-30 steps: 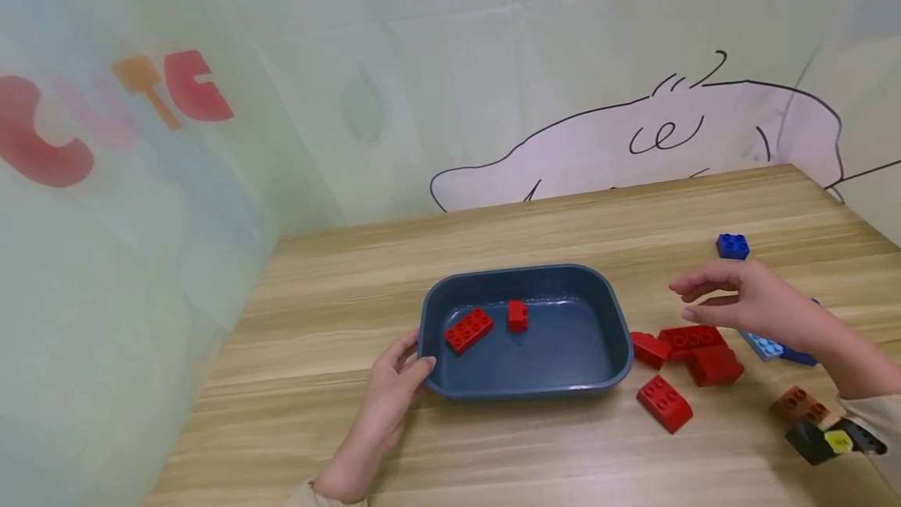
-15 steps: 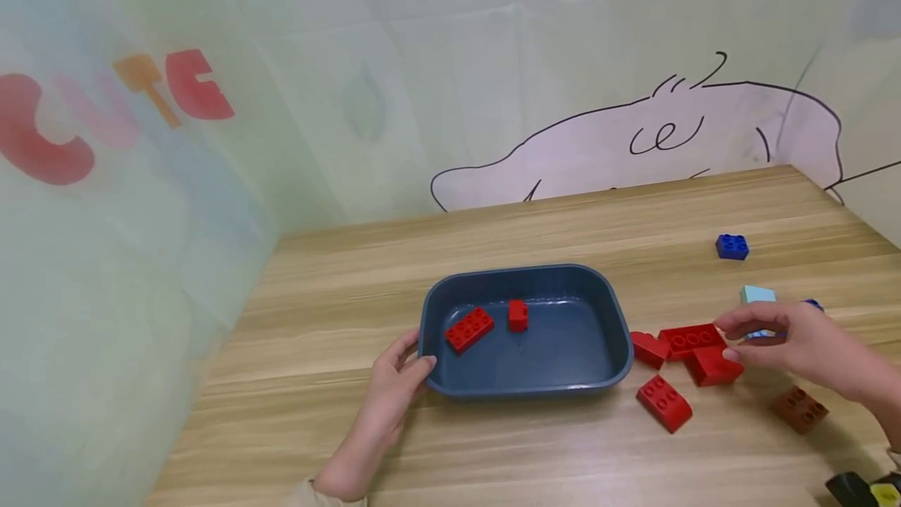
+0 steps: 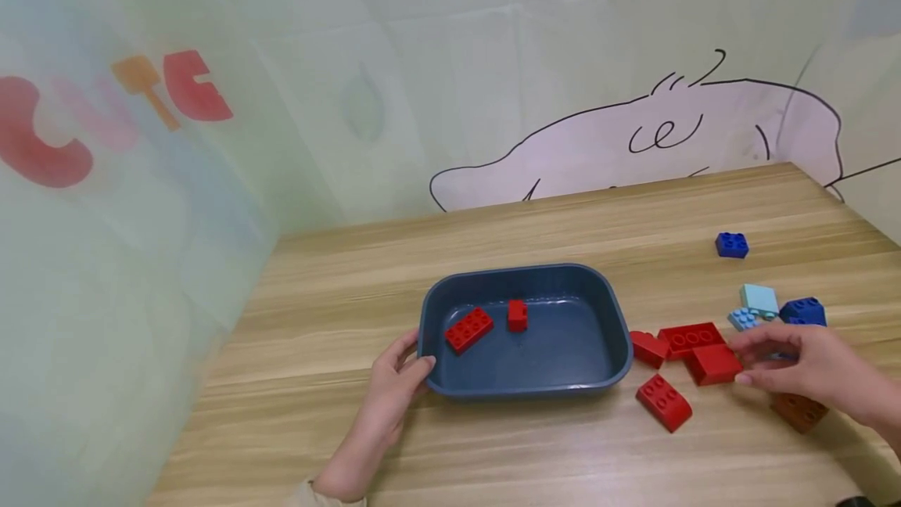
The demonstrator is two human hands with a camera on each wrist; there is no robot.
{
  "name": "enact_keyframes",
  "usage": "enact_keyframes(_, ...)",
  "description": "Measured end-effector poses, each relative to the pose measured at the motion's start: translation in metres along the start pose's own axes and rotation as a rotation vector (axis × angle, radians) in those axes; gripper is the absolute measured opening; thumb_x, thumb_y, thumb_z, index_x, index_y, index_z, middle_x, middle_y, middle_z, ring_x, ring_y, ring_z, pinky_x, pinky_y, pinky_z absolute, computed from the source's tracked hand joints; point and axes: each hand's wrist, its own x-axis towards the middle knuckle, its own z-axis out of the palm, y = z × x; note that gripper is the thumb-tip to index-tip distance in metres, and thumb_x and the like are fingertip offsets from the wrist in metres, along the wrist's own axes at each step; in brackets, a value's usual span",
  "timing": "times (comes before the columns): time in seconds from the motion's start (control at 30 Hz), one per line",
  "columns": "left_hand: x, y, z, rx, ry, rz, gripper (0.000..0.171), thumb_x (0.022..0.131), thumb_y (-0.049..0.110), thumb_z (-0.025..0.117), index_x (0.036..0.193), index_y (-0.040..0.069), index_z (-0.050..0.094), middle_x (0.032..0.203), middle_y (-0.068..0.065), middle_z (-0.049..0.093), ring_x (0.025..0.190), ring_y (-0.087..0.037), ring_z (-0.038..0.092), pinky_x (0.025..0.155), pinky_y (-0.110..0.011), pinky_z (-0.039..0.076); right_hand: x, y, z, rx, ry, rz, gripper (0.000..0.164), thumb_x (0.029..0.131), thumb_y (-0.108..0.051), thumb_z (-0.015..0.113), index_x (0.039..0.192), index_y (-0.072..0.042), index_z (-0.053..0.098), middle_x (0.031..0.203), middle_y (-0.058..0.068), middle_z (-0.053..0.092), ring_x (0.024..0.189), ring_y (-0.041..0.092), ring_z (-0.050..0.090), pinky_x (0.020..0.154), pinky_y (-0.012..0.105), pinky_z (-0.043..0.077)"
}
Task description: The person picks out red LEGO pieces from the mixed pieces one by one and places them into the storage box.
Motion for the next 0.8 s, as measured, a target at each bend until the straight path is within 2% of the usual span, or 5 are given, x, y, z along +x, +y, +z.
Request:
enact_keyframes(0.13,-0.0005,-0.0001,0.0001,-0.003,-0.001,0.004,0.051,0.088,-0.001,0.050,0.136,-0.008,0.037,0.136,-0.026,0.041,0.110,-0.029,0.055,0.080,-0.035,0.053,0.0009,0.0007,0.0005,-0.019,-0.020,-0.025,0.050,0.073,-0.021,0.079,0.112,0.005,0.061,0.106,0.016,0.062,0.081,0.012,0.059,0.066,0.023,0.053)
enact_keyframes(0.3,-0.0011,-0.0005,0.0000,-0.002,-0.005,0.006,0.051,0.088,0.000,0.050,0.136,-0.008,0.036,0.136,-0.026,0.041,0.110,-0.030,0.055,0.080,-0.036,0.053,0.0020,0.0002,0.0009,-0.010,-0.027,-0.060,0.048,0.073,-0.017,0.078,0.110,0.006,0.059,0.101,0.012,0.063,0.078,0.004,0.057,0.065,0.023,0.053)
enact_keyframes(0.57,-0.0002,-0.0016,-0.0010,-0.032,-0.020,0.014,0.051,0.088,-0.002,0.049,0.136,-0.009,0.036,0.135,-0.026,0.041,0.106,-0.026,0.058,0.080,-0.034,0.053,0.0059,-0.0009,0.0023,0.005,-0.041,-0.061,0.047,0.073,-0.013,0.078,0.110,0.006,0.056,0.100,0.010,0.062,0.079,0.006,0.057,0.066,0.023,0.053)
enact_keyframes(0.8,-0.0010,-0.0013,-0.0013,-0.038,-0.039,0.021,0.051,0.088,-0.002,0.049,0.136,-0.009,0.035,0.136,-0.026,0.040,0.107,-0.027,0.057,0.082,-0.036,0.052,0.0087,-0.0006,0.0026,0.023,-0.073,-0.061,0.052,0.071,-0.012,0.079,0.112,0.006,0.054,0.100,0.010,0.061,0.081,0.008,0.056,0.068,0.022,0.053)
